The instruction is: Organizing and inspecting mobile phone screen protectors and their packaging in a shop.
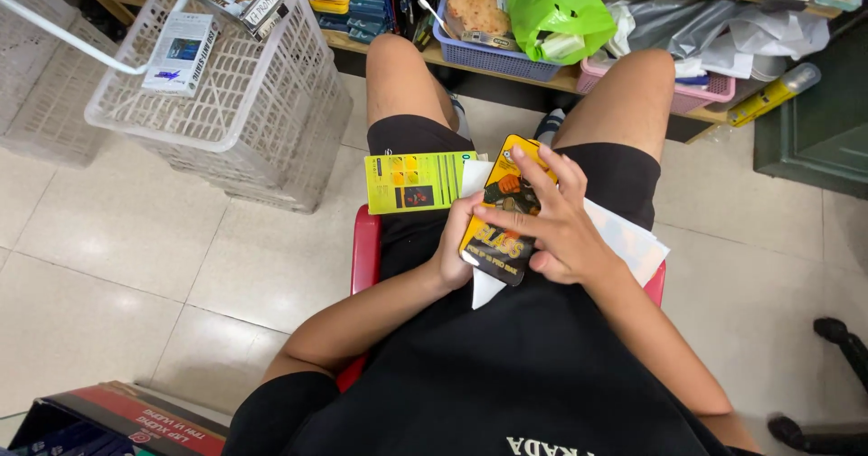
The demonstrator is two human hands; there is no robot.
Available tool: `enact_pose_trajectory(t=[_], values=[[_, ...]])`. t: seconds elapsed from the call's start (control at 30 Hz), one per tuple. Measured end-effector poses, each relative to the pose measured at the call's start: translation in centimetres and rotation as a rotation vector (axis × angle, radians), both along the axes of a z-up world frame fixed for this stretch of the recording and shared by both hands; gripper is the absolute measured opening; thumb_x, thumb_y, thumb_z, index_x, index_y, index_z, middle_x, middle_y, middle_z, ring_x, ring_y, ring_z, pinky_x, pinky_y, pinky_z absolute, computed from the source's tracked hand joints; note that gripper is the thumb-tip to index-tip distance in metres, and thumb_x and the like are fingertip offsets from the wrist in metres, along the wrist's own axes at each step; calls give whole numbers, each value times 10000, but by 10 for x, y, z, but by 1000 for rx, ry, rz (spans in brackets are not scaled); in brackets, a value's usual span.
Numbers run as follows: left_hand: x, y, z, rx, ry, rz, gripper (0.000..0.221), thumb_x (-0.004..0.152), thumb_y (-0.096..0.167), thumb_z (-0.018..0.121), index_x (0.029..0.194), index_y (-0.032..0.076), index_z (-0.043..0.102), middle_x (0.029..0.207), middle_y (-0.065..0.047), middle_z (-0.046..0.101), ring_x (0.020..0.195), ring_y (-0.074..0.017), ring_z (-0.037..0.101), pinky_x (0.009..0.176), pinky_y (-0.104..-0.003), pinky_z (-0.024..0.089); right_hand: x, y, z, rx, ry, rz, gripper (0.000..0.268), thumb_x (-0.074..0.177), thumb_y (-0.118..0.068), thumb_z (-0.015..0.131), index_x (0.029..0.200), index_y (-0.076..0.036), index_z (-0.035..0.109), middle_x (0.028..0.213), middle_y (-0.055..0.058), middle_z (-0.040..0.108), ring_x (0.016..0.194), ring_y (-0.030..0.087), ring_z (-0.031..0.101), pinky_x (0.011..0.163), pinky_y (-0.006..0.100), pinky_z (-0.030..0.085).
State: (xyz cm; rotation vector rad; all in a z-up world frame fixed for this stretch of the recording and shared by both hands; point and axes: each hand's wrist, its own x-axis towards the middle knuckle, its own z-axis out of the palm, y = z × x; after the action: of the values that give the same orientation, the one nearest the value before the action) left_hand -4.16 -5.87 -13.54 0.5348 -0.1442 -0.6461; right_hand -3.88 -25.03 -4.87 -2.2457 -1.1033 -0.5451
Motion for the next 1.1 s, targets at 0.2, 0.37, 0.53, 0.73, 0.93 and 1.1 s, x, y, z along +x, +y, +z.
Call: enact_pose_trajectory(t=[0.2,0.37,0.53,0.73,0.93,1.1], values=[[-11,3,47,35,-258,-70,663,1183,476,176,1406,-47,519,1097,-200,711,1016,-251,688,909,-360,538,30,-10,10,107,97,-101,823,1068,-689,70,1414,-246,670,1693,248,260,1563,445,186,1276,554,97],[-8,20,60,181,-347,-180,671,1140,447,189,1441,-65,502,1204,-170,690,1089,-227,664,968,-330,523,37,-26,27,206,252,-92,576,1112,-478,338,1422,-94,636,1628,243,381,1506,381,350,1231,474,253],[-8,37,114,506,-776,27,488,1094,276,447,1484,-17,454,1388,-150,608,1261,-214,596,1099,-320,475,11,-44,20,670,617,134,315,978,-86,753,1246,29,636,1260,149,659,1165,196,648,1044,329,519],[7,49,120,845,-1038,549,200,1009,122,671,1145,-14,726,1231,-134,730,1109,-242,736,985,-315,556,-14,-80,21,659,295,-97,234,1054,-38,740,1209,14,573,1069,149,718,904,154,708,834,254,591],[17,47,111,881,-1093,581,114,900,79,788,986,5,777,955,-111,784,898,-216,763,848,-308,577,-20,-69,42,1089,85,-131,362,1133,-194,706,1262,-82,388,994,63,568,792,193,647,737,276,555],[22,44,107,976,-1188,588,176,799,143,888,877,18,792,855,-98,773,791,-201,746,791,-319,554,-25,-52,47,910,51,-181,406,1140,-299,685,1209,-60,364,988,115,630,750,206,700,685,223,566]])
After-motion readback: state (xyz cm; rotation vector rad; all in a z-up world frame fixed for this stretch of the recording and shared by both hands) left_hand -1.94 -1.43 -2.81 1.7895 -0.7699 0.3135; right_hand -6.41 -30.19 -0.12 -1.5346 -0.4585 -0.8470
